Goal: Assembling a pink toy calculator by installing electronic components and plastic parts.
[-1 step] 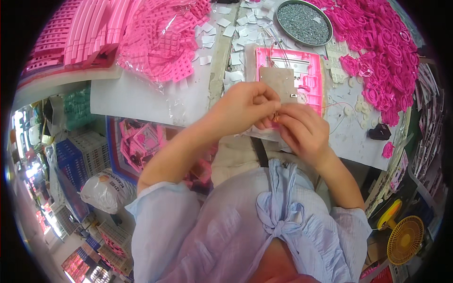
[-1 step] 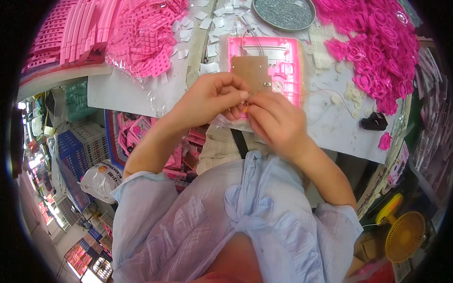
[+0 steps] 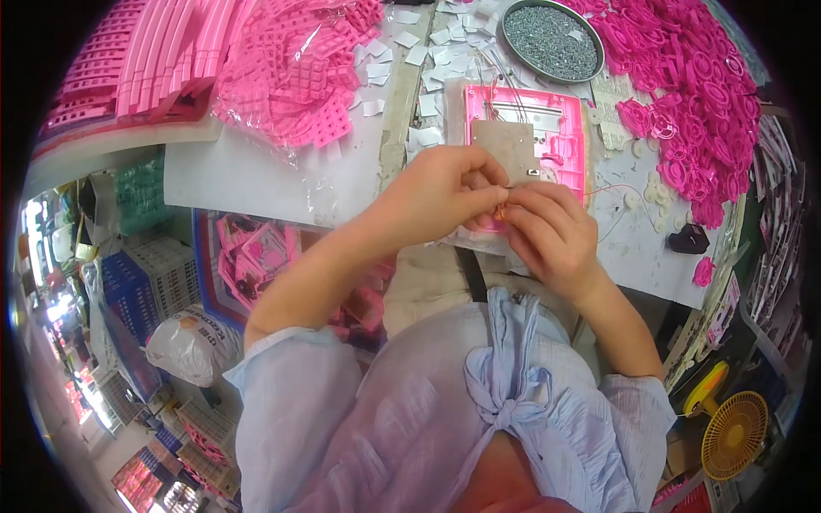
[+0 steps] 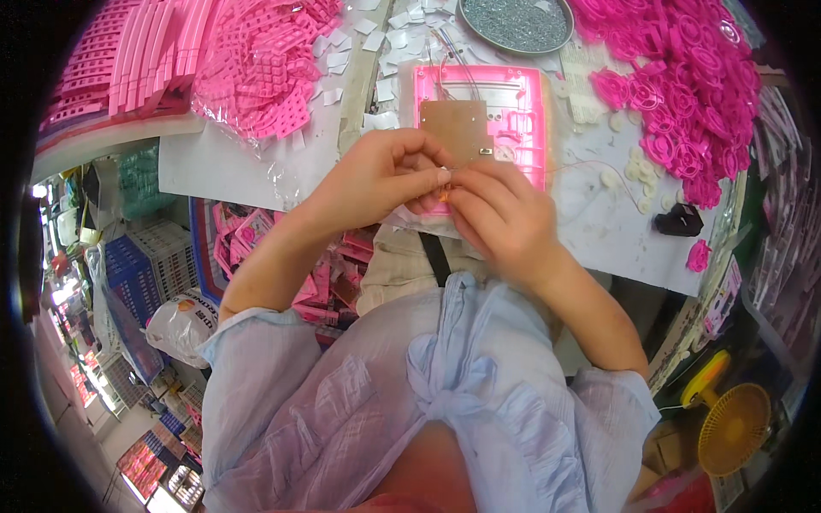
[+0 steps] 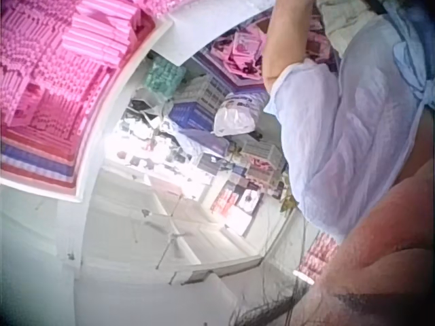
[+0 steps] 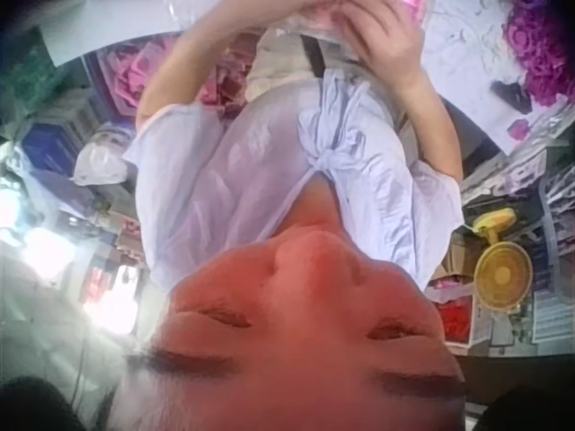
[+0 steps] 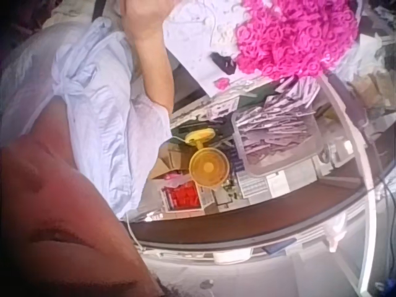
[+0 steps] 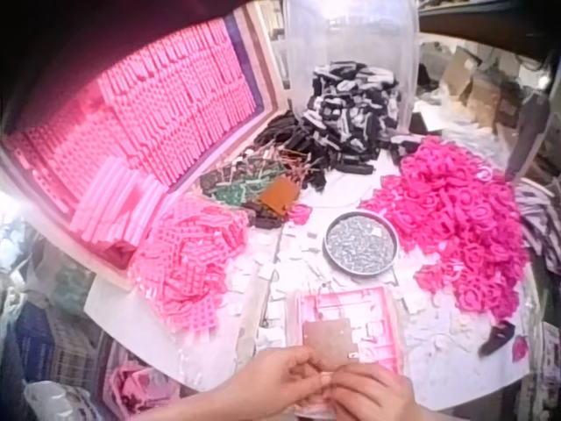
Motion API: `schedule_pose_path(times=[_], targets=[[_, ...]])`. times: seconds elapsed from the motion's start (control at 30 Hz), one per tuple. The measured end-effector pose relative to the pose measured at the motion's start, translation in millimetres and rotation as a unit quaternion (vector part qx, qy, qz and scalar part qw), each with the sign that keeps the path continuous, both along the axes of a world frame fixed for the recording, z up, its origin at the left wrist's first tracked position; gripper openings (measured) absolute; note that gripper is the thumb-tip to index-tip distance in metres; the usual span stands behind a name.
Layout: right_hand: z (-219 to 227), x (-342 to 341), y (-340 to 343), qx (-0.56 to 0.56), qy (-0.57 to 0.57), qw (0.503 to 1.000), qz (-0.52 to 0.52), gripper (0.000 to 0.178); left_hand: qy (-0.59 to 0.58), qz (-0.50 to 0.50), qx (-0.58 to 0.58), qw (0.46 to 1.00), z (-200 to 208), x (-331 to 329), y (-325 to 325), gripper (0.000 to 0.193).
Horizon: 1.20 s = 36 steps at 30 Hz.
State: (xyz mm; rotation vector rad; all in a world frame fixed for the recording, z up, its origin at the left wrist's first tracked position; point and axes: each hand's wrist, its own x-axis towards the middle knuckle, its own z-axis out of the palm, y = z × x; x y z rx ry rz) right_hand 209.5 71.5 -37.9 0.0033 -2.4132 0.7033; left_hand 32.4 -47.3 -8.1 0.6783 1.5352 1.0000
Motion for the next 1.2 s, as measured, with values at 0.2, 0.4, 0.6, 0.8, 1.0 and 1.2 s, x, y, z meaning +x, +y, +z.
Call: schedule_pose_path(times=[0.2,0.4,0.6,0.8,1.0,1.2], targets=[[0,-2,2,0.08,-0.029,0.996,-0.015,0.027,0.367,-0.064,0.203,0.906,-11,4,-7,0.018],[0,-8,2,0.107,-0.087,0.99,0.009,0.023,0.451,-0.052,0.239,0.858,-30,15,-16,0.018],[12,-11,3,0.126,-0.149,0.981,0.02,0.024,0.471,-0.023,0.243,0.848,-37,24,-13,0.018],[20,1,-3,0.098,-0.236,0.967,0.003,0.034,0.345,0.084,0.214,0.91,-45,19,-11,0.025],[15,4,-11,0.097,-0.257,0.961,-0.03,0.046,0.494,0.181,0.215,0.823,-35,-7,-29,0.031],[28,-2,9,0.052,-0.25,0.964,0.077,0.038,0.481,-0.067,0.173,0.857,-41,-21,-71,0.027]])
